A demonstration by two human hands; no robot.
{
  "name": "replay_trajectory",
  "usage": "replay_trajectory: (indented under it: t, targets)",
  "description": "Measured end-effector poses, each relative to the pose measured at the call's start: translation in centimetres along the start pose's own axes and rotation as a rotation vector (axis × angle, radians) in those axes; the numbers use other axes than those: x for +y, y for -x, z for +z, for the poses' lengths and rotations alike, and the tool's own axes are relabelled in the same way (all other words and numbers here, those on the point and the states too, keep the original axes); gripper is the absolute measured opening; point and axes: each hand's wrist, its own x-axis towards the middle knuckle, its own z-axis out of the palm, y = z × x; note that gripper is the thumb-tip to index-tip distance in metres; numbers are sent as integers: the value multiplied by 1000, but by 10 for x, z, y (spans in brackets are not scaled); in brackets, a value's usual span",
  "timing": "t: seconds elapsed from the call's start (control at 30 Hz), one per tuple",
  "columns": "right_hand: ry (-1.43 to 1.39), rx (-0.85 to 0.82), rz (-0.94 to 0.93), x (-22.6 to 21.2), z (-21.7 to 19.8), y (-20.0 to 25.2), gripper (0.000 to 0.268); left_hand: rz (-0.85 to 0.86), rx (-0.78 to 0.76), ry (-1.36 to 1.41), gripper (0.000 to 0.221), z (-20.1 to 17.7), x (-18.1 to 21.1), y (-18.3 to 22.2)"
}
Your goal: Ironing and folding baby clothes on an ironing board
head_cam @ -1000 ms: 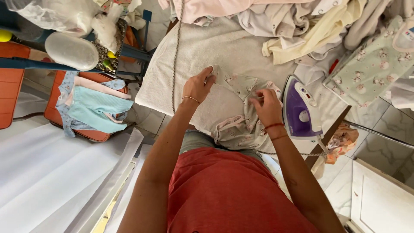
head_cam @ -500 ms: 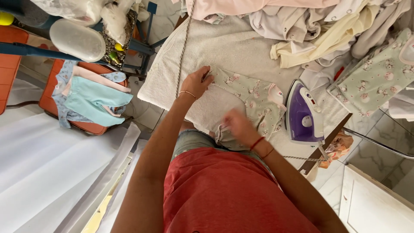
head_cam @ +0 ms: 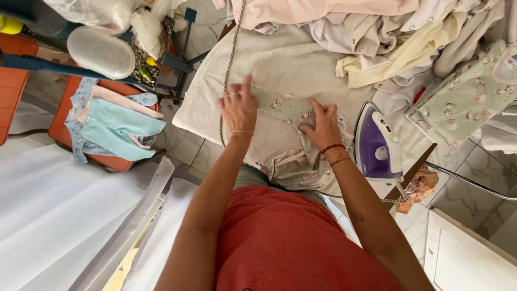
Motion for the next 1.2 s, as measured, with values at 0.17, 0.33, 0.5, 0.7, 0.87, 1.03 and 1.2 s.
replay_trajectory:
  t: [0.17,0.33,0.5,0.7,0.87,1.03,1.2]
  targets:
    - [-4,340,-7,22,-46,42,41,508,133,275,37,84,54,32]
    - [296,758,190,68,-77,90,41,764,-249,53,74,42,42,25]
    - [-110,491,294,99,-70,87,43,449,21,89,83,38,-1,10]
    - [-109,489,98,40,-111,93,44,384,-36,134,60,14,-42,22]
    - [29,255,-143,-16,-100,51,46,173,53,170,53,11,-61,48]
    - [227,-22,-457,-84,-56,-15,42,-6,113,106,52,21,-81,47]
    - [231,-74,-377,-117,-31,-44,45,-63,135,138,51,25,-87,40]
